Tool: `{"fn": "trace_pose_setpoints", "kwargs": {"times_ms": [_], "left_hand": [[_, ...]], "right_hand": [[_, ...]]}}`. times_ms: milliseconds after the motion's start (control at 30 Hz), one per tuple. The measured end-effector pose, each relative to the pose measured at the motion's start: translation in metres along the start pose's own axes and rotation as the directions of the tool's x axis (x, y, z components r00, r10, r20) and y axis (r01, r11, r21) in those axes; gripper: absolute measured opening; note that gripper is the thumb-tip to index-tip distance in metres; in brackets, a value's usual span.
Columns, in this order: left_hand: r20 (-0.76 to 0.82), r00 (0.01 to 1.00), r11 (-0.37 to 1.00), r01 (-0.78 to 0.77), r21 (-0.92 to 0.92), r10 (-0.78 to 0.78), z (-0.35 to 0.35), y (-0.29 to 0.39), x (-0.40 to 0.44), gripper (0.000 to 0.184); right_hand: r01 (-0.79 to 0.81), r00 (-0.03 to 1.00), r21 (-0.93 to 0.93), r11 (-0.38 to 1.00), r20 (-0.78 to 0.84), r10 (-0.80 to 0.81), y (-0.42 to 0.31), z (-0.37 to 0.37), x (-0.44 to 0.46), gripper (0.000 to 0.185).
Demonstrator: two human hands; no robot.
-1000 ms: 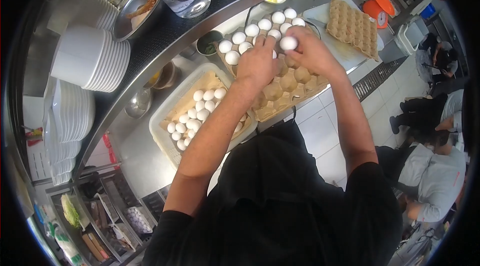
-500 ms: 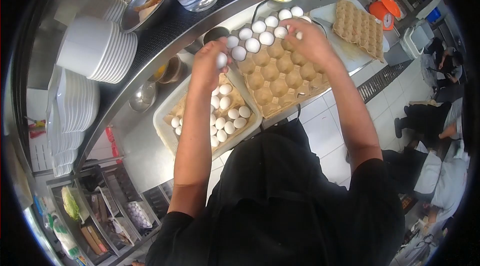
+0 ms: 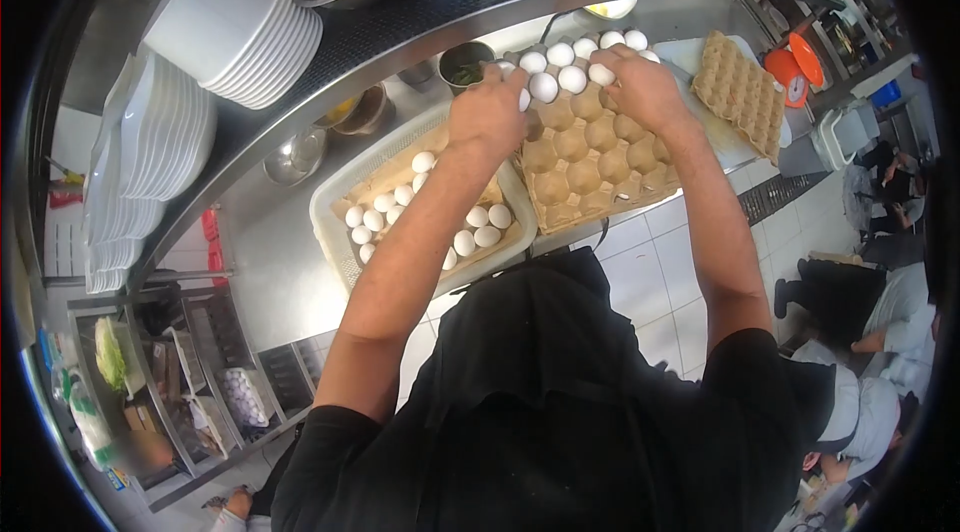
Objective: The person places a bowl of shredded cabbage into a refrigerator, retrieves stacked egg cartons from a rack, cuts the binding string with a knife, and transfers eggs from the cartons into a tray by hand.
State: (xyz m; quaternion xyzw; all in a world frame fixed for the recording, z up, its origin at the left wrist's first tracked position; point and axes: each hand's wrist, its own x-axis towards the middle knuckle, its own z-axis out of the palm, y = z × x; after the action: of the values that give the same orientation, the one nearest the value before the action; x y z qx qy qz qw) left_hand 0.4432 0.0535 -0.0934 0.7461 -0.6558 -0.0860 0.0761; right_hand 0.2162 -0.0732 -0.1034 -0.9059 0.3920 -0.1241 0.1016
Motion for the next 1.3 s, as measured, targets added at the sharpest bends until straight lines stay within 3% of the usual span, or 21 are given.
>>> {"fn": "trace_pose_setpoints", "kwargs": {"times_ms": [133,233,300,367,467,567,600,733,767,833,867,900,967,1000,1033,1067,1100,1167,1200,1233,1300], "left_hand": [[-0.028,0.998,0.998,-0.057,-0.011,0.056,0.011,-0.005,0.006,0.043],[-0.062,0.994,0.981,-0.099,-0.164,0.090,0.006,-0.020,0.007,0.040],[-0.161,0.984,0.960,-0.114,-0.257,0.074,0.012,-0.029,0.008,0.043],[-0.254,0.966,0.924,-0.128,-0.362,0.035,0.015,-0.039,0.001,0.048],[-0.236,0.968,0.774,-0.086,-0.627,-0.083,0.007,-0.065,-0.033,0.044],[0.054,0.949,0.436,0.194,-0.879,-0.312,0.016,-0.112,-0.083,0.037],[0.177,0.909,0.296,0.299,-0.907,-0.377,0.015,-0.124,-0.103,0.035],[0.236,0.808,0.257,0.425,-0.868,-0.540,0.061,-0.190,-0.171,0.036],[0.265,0.788,0.319,0.496,-0.807,-0.555,0.068,-0.200,-0.183,0.037],[0.242,0.793,0.442,0.532,-0.722,-0.559,0.084,-0.205,-0.207,0.041],[0.212,0.811,0.529,0.529,-0.664,-0.545,0.104,-0.213,-0.216,0.044],[0.129,0.855,0.635,0.465,-0.617,-0.502,0.137,-0.223,-0.221,0.047],[0.086,0.834,0.676,0.498,-0.543,-0.545,0.150,-0.199,-0.232,0.053],[0.172,0.815,0.635,0.546,-0.546,-0.554,0.148,-0.189,-0.233,0.055],[0.161,0.870,0.596,0.443,-0.669,-0.466,0.154,-0.188,-0.239,0.057],[0.119,0.809,0.611,0.522,-0.595,-0.575,0.156,-0.167,-0.240,0.057],[0.139,0.897,0.740,0.426,-0.520,-0.419,0.188,-0.182,-0.235,0.058],[0.078,0.872,0.658,0.421,-0.624,-0.484,0.177,-0.177,-0.235,0.063],[-0.010,0.882,0.722,0.380,-0.578,-0.472,0.179,-0.174,-0.234,0.061],[0.026,0.860,0.746,0.457,-0.484,-0.510,0.156,-0.163,-0.229,0.060],[0.027,0.877,0.752,0.426,-0.503,-0.479,0.148,-0.157,-0.223,0.051]], "right_hand": [[-0.037,0.995,0.097,0.995,-0.092,0.045,0.003,0.005,-0.009,0.044],[0.067,0.948,0.296,0.953,-0.317,0.032,0.019,0.021,-0.014,0.039],[-0.074,0.944,0.649,0.757,-0.199,0.263,0.002,0.014,-0.023,0.037],[-0.227,0.912,0.886,0.404,0.048,0.407,-0.029,-0.006,-0.039,0.036],[-0.228,0.935,0.964,0.136,0.178,0.306,-0.073,-0.011,-0.060,0.037],[-0.284,0.954,0.957,0.057,0.276,0.120,-0.130,-0.005,-0.077,0.037],[-0.335,0.942,0.939,0.080,0.333,0.047,-0.152,-0.003,-0.079,0.039],[-0.441,0.860,0.847,0.297,0.493,-0.129,-0.222,0.053,-0.071,0.042],[-0.446,0.824,0.766,0.464,0.553,-0.121,-0.227,0.082,-0.064,0.042],[-0.094,0.951,0.647,0.756,0.284,-0.125,-0.219,0.180,-0.062,0.042],[-0.178,0.922,0.591,0.787,0.380,-0.077,-0.226,0.188,-0.056,0.042],[-0.135,0.926,0.523,0.842,0.368,-0.080,-0.227,0.205,-0.052,0.040],[-0.074,0.905,0.395,0.916,0.413,-0.105,-0.229,0.224,-0.045,0.044],[0.028,0.934,0.399,0.917,0.317,-0.166,-0.221,0.250,-0.048,0.049],[0.057,0.943,0.359,0.932,0.287,-0.168,-0.221,0.258,-0.052,0.049],[0.113,0.935,0.340,0.934,0.281,-0.216,-0.221,0.257,-0.055,0.053],[0.136,0.929,0.327,0.935,0.287,-0.235,-0.222,0.262,-0.058,0.054],[0.140,0.943,0.296,0.945,0.252,-0.218,-0.218,0.291,-0.057,0.058],[0.089,0.943,0.272,0.958,0.286,-0.169,-0.230,0.277,-0.057,0.059],[0.052,0.941,0.239,0.970,0.314,-0.128,-0.239,0.266,-0.055,0.059],[0.126,0.926,0.197,0.972,0.329,-0.187,-0.245,0.239,-0.059,0.064]]}}
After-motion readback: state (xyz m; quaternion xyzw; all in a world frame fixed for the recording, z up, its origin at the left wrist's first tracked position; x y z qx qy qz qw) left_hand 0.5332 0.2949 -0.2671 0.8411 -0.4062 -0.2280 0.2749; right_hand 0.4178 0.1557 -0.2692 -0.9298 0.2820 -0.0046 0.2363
